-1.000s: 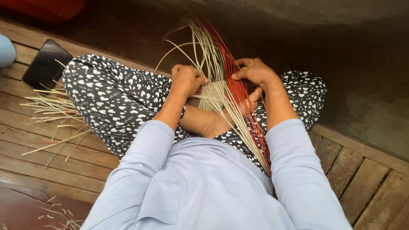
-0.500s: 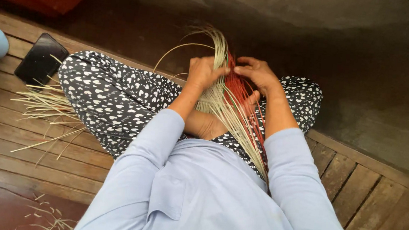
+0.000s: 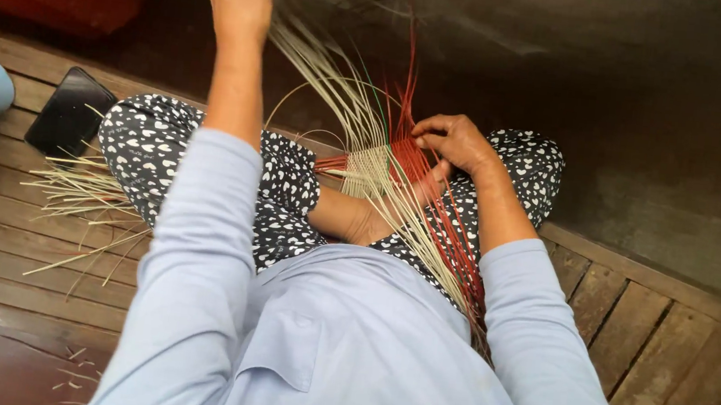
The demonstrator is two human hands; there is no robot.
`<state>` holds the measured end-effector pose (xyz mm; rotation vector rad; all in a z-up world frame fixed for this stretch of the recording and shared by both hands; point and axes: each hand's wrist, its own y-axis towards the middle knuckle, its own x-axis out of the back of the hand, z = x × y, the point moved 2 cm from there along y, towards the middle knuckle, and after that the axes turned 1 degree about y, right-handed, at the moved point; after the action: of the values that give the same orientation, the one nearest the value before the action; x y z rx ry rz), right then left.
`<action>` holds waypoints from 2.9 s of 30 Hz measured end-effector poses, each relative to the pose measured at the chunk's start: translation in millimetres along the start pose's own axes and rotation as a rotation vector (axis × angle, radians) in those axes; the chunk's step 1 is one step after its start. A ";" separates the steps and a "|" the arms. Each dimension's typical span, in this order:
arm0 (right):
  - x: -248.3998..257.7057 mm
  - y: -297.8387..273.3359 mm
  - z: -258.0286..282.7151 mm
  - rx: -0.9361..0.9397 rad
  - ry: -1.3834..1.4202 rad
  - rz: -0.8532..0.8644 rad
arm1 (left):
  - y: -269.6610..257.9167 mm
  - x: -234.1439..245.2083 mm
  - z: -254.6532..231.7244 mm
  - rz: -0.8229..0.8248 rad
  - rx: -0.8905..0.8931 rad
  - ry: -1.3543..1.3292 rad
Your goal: Weaving natural and colored fibers together by hand to create a handcrafted item while sitting on the floor.
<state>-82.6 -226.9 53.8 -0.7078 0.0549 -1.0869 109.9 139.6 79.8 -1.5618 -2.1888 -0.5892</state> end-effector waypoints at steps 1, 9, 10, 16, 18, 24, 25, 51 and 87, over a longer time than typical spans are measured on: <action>0.5 0.1 -1.0 -0.001 0.002 -0.001 | -28.8 -2.1 -12.5 0.002 0.000 0.001; 17.9 12.2 -29.4 -0.211 0.585 -0.346 | -226.7 -44.0 -75.5 -0.069 -0.611 0.555; 44.6 13.3 -52.4 -0.211 0.586 -0.350 | -238.5 -55.4 -73.7 -0.067 -0.614 0.553; 190.7 -11.6 -183.3 -0.230 0.792 -0.777 | -294.5 -92.9 -48.0 0.649 -0.828 -0.009; 190.6 -30.2 -155.6 -0.107 1.168 -0.926 | -299.1 -95.7 -35.8 0.814 -0.723 -0.054; 12.3 -1.6 -23.8 -0.265 0.262 -0.147 | -299.5 -97.5 -29.2 0.932 -0.616 -0.107; -0.5 6.6 -29.6 -0.263 0.273 -0.151 | -298.7 -97.8 -31.5 0.940 -0.621 -0.100; -20.5 29.6 -58.9 -0.378 0.402 -0.382 | -200.0 -167.9 -81.1 1.246 -0.506 0.947; -23.4 68.2 -95.3 -0.538 -0.002 -0.220 | -191.1 -154.5 -122.2 1.171 -0.585 0.630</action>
<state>-75.8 -236.8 -65.1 -1.2183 0.2812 -1.2966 -16.1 -104.3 77.9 -2.1550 -0.4536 -1.1036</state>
